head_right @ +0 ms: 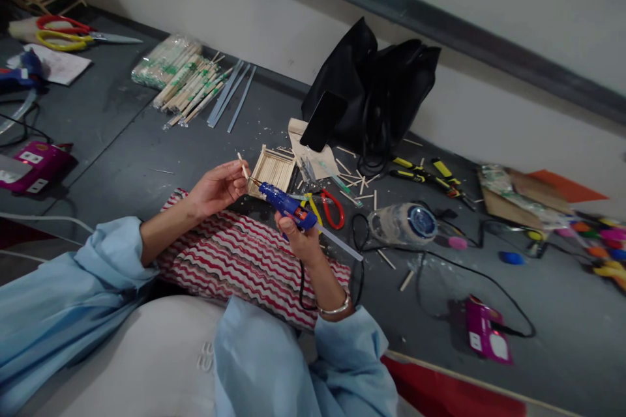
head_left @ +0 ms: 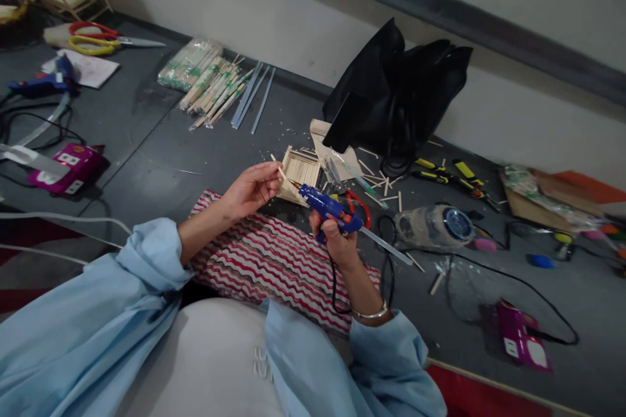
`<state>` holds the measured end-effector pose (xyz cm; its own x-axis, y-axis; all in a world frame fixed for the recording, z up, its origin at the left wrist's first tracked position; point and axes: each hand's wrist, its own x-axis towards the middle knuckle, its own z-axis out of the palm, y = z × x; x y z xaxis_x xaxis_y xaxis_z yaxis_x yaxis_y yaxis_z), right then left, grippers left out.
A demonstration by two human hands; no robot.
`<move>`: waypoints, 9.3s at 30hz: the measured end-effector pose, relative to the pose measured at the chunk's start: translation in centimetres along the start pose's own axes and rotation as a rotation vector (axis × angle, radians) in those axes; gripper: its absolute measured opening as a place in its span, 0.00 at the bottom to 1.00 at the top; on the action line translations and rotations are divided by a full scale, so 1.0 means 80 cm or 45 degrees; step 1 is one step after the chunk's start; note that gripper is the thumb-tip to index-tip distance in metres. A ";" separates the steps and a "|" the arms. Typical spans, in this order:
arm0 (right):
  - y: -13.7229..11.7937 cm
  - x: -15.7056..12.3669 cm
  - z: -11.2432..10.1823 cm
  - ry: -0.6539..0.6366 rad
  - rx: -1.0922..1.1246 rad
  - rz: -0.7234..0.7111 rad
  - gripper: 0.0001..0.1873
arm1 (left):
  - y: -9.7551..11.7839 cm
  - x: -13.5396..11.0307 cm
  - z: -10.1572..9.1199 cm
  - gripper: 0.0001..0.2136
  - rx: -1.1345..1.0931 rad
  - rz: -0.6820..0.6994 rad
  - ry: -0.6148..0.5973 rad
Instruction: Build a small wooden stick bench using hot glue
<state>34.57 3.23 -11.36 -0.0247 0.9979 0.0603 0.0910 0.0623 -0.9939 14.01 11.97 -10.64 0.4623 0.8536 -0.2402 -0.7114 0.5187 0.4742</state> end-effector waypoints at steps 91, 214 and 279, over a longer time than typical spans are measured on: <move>-0.068 0.049 -0.001 0.309 -1.578 -0.805 0.06 | 0.041 0.006 -0.013 0.08 1.470 0.414 -0.407; -0.100 0.033 0.010 -0.008 -1.491 -0.678 0.05 | 0.025 -0.017 0.008 0.14 1.010 0.208 -0.166; -0.099 0.033 0.011 -0.024 -1.506 -0.656 0.04 | 0.025 -0.019 0.013 0.15 0.987 0.191 -0.131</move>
<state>32.91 5.34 -3.41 -0.3334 0.8539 0.3995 0.8881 0.4267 -0.1709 12.42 11.65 -8.45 0.4645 0.8831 -0.0657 -0.2162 0.1851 0.9586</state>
